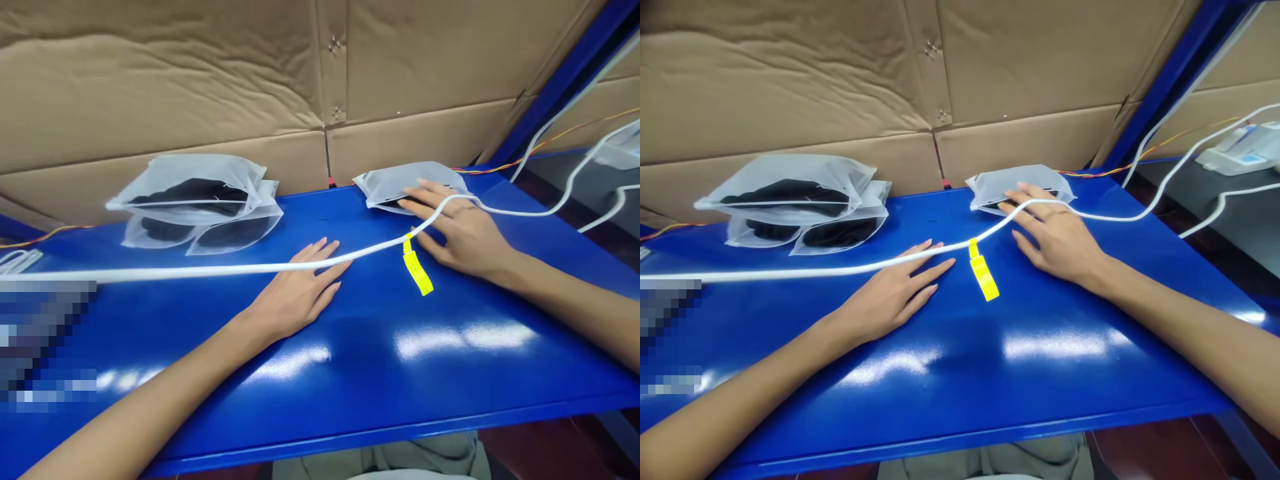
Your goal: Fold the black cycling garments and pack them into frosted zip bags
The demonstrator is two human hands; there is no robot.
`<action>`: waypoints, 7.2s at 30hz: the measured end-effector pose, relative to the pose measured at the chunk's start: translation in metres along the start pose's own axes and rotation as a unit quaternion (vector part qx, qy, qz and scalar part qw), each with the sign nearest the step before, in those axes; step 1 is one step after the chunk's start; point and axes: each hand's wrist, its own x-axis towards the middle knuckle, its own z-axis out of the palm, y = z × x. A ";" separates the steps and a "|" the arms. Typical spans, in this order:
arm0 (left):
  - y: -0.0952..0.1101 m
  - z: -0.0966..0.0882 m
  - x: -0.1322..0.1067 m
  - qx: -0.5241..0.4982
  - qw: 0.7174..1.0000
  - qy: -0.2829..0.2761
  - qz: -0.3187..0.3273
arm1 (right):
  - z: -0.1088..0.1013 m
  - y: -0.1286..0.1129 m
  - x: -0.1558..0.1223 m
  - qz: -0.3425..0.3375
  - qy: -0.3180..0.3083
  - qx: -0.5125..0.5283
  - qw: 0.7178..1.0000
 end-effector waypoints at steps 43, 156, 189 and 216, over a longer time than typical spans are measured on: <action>0.000 0.000 0.001 -0.004 0.997 0.071 0.029 | -0.001 -0.006 -0.001 0.038 0.004 0.030 0.999; -0.031 -0.014 0.004 -0.146 0.980 -0.080 0.111 | -0.048 -0.118 -0.029 -0.083 0.057 0.332 0.938; -0.043 0.005 0.001 0.038 0.995 0.041 -0.079 | -0.024 -0.070 -0.007 -0.248 -0.033 0.229 0.941; -0.013 -0.012 -0.001 -0.244 0.966 0.037 0.078 | -0.032 -0.069 -0.001 0.045 0.015 0.234 0.971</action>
